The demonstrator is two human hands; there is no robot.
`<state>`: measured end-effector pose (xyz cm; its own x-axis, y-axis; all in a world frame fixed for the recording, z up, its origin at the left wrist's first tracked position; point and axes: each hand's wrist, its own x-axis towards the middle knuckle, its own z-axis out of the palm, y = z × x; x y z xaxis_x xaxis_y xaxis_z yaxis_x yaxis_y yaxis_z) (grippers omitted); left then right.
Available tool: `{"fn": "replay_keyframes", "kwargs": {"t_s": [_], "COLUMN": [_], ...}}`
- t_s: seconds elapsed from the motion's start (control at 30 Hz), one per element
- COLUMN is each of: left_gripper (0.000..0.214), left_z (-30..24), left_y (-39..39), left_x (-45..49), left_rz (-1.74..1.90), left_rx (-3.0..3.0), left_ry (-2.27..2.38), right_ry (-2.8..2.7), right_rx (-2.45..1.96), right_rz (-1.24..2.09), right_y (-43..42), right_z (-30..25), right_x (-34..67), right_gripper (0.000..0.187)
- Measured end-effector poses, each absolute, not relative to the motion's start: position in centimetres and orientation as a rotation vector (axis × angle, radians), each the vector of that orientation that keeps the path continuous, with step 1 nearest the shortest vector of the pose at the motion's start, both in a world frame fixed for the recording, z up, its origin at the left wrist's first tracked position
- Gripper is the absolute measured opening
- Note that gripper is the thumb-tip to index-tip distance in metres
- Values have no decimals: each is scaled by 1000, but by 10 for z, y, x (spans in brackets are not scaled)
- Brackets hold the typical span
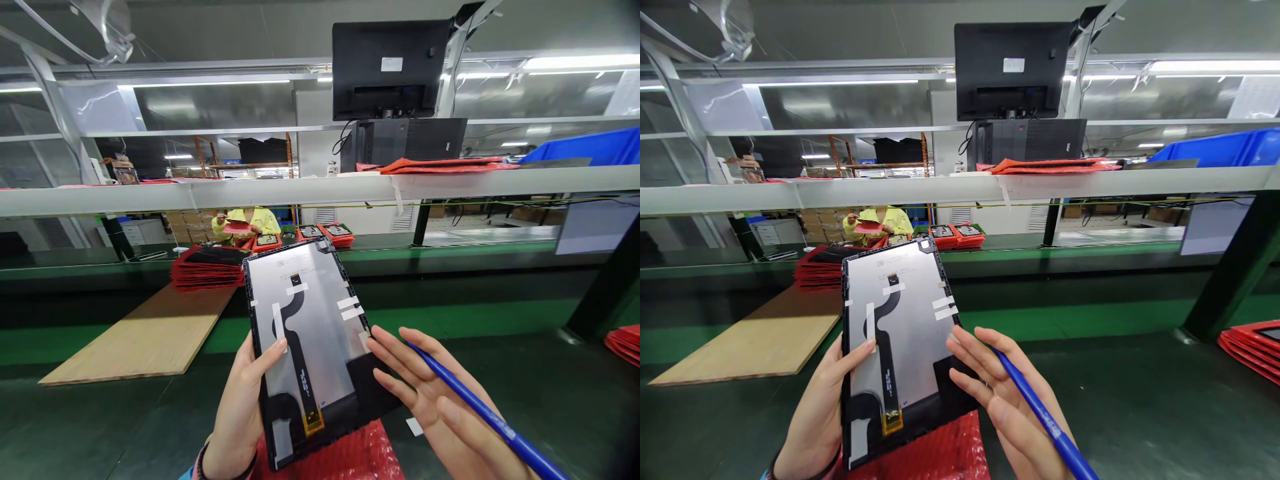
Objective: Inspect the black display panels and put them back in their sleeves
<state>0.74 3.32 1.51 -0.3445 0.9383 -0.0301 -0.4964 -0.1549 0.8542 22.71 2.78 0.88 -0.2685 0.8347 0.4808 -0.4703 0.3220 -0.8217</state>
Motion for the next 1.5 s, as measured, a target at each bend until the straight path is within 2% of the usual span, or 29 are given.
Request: {"fn": "replay_keyframes", "kwargs": {"t_s": [0.07,0.23,0.4,0.73,0.9,1.17,1.3,1.5], "left_gripper": [52,52,50,55,56,60,50,43], "left_z": [15,15,16,21,17,15,14,11], "left_y": [32,23,17,19,21,24,24,24], "left_x": [9,15,21,28,28,30,29,24], "left_rz": [1705,1645,1639,1676,1663,1613,1591,1537], "left_rx": [684,743,796,582,559,580,605,609], "left_ry": [1005,1051,1085,997,1005,963,957,1041], "right_ry": [-1503,-2036,-2200,-2371,-2405,-2433,-2495,-2159], "right_rx": [-479,-596,-476,-677,-700,-759,-759,-579], "right_rz": [1070,405,247,-31,-53,26,106,372], "right_y": [27,26,29,21,22,24,23,18], "right_z": [9,1,-6,-9,-8,-6,0,14], "right_x": [222,203,195,196,193,196,206,212], "right_gripper": [29,29,22,19,21,13,13,30]}}
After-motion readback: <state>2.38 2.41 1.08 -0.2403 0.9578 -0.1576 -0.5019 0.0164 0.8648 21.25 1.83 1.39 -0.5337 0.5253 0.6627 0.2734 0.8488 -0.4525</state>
